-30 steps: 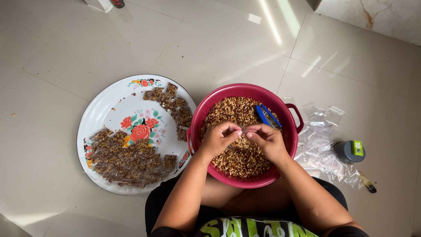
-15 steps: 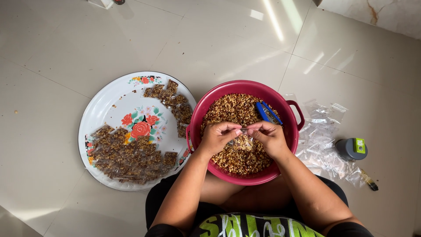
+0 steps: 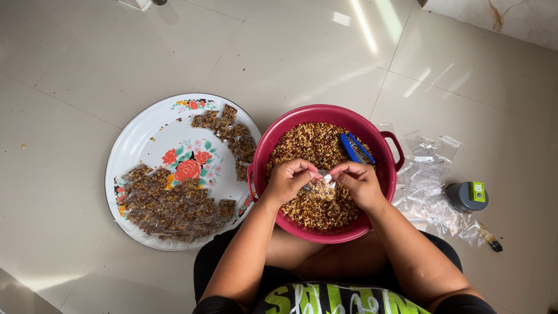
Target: Scooping a nut and seed mixture into small plastic bags and sealing them with a handheld heat sealer.
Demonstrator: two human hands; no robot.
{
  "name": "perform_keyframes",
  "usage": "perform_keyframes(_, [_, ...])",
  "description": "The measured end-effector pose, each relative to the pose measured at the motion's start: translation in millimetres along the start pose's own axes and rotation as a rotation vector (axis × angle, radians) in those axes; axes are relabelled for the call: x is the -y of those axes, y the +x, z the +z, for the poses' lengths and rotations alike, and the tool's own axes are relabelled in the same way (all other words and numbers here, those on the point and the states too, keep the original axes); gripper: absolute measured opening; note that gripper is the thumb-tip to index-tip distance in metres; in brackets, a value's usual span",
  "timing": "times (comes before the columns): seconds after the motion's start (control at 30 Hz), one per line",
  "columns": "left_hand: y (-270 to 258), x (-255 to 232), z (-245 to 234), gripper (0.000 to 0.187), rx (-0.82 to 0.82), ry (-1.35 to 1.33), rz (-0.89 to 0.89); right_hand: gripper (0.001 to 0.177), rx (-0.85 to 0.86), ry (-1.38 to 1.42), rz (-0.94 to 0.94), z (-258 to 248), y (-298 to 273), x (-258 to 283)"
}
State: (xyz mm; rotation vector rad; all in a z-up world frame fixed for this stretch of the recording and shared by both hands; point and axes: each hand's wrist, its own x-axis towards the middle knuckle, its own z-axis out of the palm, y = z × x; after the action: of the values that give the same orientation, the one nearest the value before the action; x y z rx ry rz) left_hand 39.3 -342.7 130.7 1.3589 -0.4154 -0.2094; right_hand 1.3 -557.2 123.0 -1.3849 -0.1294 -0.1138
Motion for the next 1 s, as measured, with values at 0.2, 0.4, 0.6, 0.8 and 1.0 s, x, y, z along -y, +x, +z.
perform_keyframes(0.2, [0,3,-3,0.014,-0.001,0.011,-0.009,0.011,0.119,-0.173,-0.174,-4,0,5])
perform_keyframes(0.4, [4,12,-2,0.021,0.026,0.031,0.045,0.018,0.137,-0.250,-0.237,-1,3,6])
perform_keyframes(0.6, [1,7,-2,0.028,0.090,0.084,0.001,0.018,0.135,-0.291,-0.200,1,0,11])
perform_keyframes(0.8, [0,0,-3,0.010,0.043,0.198,0.015,0.015,0.050,-0.332,-0.112,3,1,6])
perform_keyframes(1.0, [0,-1,-1,0.008,-0.005,0.022,0.032,0.010,-0.017,-0.093,-0.037,12,0,11])
